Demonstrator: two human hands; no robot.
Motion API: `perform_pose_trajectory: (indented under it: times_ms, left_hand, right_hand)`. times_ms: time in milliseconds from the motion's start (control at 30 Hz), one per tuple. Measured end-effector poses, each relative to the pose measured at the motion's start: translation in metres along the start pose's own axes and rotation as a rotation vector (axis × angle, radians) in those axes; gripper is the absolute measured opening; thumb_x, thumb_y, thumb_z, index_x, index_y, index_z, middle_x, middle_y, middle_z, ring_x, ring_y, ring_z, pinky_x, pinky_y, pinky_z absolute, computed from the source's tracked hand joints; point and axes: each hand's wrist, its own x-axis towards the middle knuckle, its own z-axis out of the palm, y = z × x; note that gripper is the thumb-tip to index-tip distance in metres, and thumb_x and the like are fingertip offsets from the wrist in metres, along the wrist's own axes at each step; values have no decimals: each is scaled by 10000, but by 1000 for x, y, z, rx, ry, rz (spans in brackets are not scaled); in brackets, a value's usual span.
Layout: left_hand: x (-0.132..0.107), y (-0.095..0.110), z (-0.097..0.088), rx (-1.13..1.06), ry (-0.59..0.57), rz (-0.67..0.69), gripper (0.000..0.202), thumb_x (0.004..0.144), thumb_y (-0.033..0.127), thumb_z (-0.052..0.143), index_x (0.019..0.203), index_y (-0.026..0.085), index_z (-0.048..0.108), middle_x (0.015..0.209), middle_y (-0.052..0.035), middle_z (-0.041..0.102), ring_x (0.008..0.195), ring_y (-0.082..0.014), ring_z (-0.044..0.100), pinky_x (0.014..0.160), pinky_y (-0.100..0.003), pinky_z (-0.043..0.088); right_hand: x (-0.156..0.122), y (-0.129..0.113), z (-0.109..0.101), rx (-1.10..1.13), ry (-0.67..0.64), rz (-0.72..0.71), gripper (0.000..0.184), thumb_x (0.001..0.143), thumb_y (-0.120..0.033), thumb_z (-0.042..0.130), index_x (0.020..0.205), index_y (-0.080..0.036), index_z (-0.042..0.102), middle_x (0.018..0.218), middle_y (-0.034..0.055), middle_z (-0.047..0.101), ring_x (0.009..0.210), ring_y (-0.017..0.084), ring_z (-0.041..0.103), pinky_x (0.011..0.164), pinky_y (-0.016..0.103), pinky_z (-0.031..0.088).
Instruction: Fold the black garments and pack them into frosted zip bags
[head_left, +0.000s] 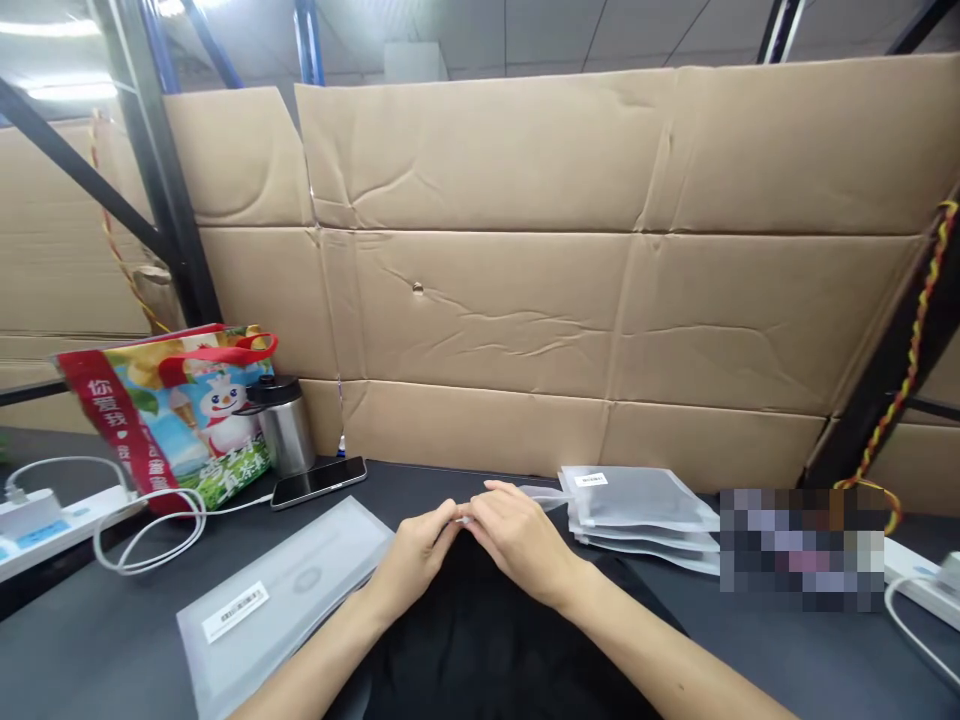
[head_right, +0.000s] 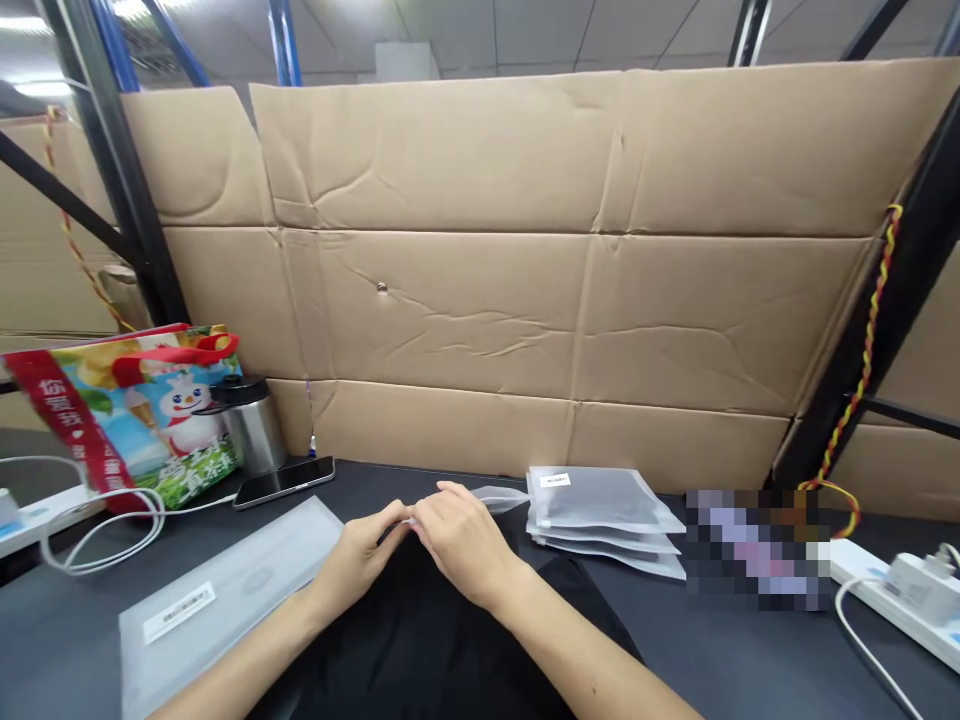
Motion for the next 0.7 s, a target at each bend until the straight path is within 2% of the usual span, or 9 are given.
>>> perform_pose_trajectory:
  times_ms: [133, 333, 433, 567, 700]
  left_hand:
    - [-3, -2, -6, 3, -44, 24, 204, 969, 261, 334, 846, 223, 493, 883, -7, 668, 787, -160, 649, 727, -221, 476]
    - [0, -10, -15, 18, -40, -66, 181, 965, 324, 344, 831, 240, 433, 967, -11, 693, 881, -184, 662, 740, -234, 500]
    - [1, -12, -14, 27, -61, -68, 184, 970, 324, 334, 830, 234, 413, 934, -21, 693, 886, -168, 654, 760, -219, 491]
    - [-1, -10, -14, 51, -76, -34, 179, 974, 288, 321, 832, 230, 414, 902, -20, 688, 807, -138, 655, 748, -199, 480]
    - [-2, -10, -14, 45, -65, -14, 151, 966, 252, 340, 839, 236, 420, 999, -20, 697, 855, -144, 673, 737, -193, 480]
  right_hand:
    - [-20, 23, -7, -70, 4, -22, 178, 934, -130, 423, 967, -188, 588, 920, 40, 690, 1035, 180, 611, 1010, 397, 408]
    - [-59, 68, -36, -214, 1, 148, 165, 937, -166, 432, 926, -209, 590, 898, 39, 685, 1019, 195, 621, 986, 426, 423]
    - [-64, 71, -39, -256, -9, 191, 185, 944, -171, 414, 873, -213, 580, 848, 27, 675, 943, 177, 637, 994, 412, 411]
    - [-63, 67, -34, -277, -1, 225, 206, 947, -167, 398, 845, -218, 569, 816, 23, 667, 850, 169, 641, 987, 417, 409]
    - [-64, 66, -30, -293, 11, 265, 221, 951, -180, 382, 837, -216, 567, 739, 16, 657, 702, 167, 642, 962, 443, 427]
